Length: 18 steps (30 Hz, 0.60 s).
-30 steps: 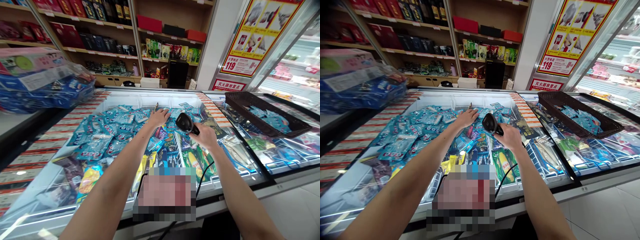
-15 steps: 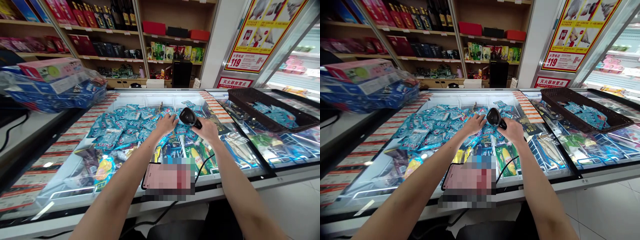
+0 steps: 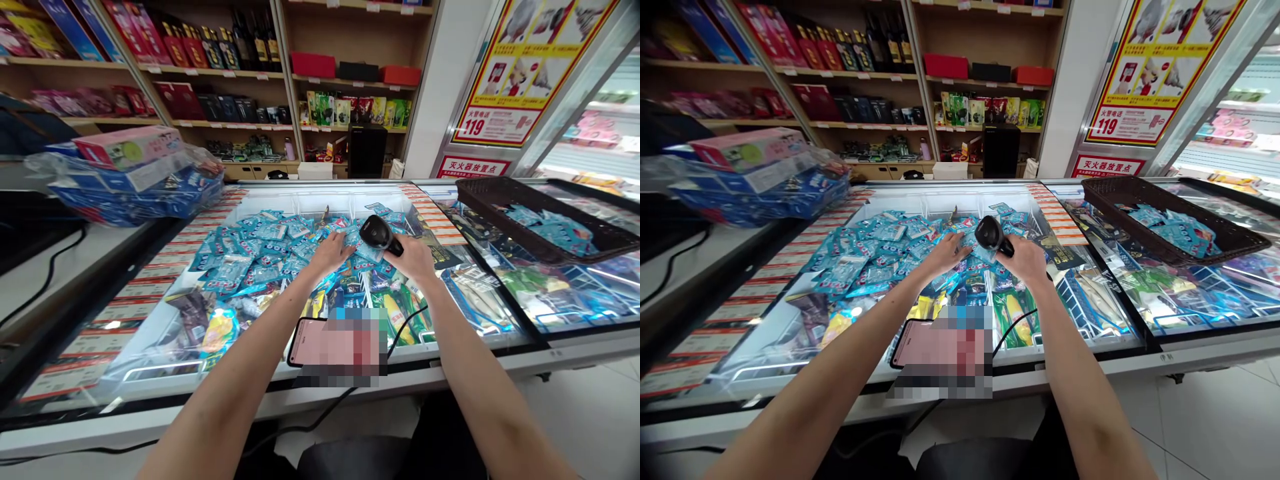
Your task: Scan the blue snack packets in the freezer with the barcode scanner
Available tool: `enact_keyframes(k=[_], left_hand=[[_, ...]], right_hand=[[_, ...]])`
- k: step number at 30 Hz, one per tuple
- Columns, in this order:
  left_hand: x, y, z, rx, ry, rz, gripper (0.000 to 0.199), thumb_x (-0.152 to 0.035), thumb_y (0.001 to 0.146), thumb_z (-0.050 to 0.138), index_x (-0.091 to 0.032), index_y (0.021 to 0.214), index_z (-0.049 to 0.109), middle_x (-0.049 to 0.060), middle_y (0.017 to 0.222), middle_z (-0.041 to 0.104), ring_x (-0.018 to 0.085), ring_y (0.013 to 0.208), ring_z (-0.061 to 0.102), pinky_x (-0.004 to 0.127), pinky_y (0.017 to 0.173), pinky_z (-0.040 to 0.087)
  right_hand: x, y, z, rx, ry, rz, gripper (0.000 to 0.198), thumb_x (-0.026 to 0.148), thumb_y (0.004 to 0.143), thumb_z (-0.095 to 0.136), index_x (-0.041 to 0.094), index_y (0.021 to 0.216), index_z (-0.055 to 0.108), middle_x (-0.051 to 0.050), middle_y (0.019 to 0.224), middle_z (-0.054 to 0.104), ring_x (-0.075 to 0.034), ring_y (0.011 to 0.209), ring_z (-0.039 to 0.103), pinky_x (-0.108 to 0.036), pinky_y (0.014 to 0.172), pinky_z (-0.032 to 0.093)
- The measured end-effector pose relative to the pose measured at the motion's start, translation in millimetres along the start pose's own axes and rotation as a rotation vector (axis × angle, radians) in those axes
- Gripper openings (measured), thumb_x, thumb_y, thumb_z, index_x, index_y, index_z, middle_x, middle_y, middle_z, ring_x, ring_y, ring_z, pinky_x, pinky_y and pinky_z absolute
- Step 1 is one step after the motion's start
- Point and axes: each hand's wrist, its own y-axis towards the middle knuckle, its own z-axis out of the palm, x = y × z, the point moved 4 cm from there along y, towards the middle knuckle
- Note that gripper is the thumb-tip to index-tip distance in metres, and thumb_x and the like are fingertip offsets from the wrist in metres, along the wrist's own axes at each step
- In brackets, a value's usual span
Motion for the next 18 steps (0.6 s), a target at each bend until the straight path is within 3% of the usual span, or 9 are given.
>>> enact_keyframes(k=[7,10,14,18], left_hand=[[-7,-12,-5,-0.132,-0.024,0.106,0.053,-0.052,0.093,0.032,-0.018,0.132,0.045,0.011,0.141,0.044,0.021,0.128,0.043,0.034,0.106,0.035],[-14,-9,-8,-0.161,-0.028,0.114,0.059,-0.058,0.090,0.034,-0.018,0.133,0.046,0.011,0.141,0.043,0.023,0.129,0.041,0.036,0.106,0.035],[-24,-4,-4,-0.088,0.000,0.172,0.067,-0.066,0.081,0.046,-0.023,0.132,0.049,0.009,0.138,0.046,0.027,0.126,0.042,0.039,0.103,0.036],[-27,-8,-5,-0.122,0.040,0.232,0.052,-0.059,0.085,0.046,-0.027,0.125,0.055,0.007,0.131,0.051,0.027,0.122,0.044,0.040,0.100,0.037]], right_hand=[[10,-1,-22,-0.093,-0.001,-0.042,0.045,0.046,0.079,0.057,0.021,0.117,0.060,-0.008,0.096,0.070,-0.025,0.086,0.064,-0.031,0.070,0.044],[7,-7,-16,-0.131,0.005,-0.025,0.046,0.046,0.079,0.057,0.020,0.116,0.060,-0.009,0.095,0.070,-0.025,0.087,0.064,-0.030,0.071,0.044],[-1,-17,-2,-0.134,0.019,-0.029,0.044,0.043,0.078,0.057,0.020,0.115,0.060,-0.007,0.096,0.069,-0.024,0.088,0.064,-0.030,0.071,0.044],[-8,-19,4,-0.085,-0.009,-0.024,0.045,0.044,0.077,0.057,0.022,0.116,0.059,-0.006,0.093,0.069,-0.024,0.083,0.064,-0.030,0.069,0.044]])
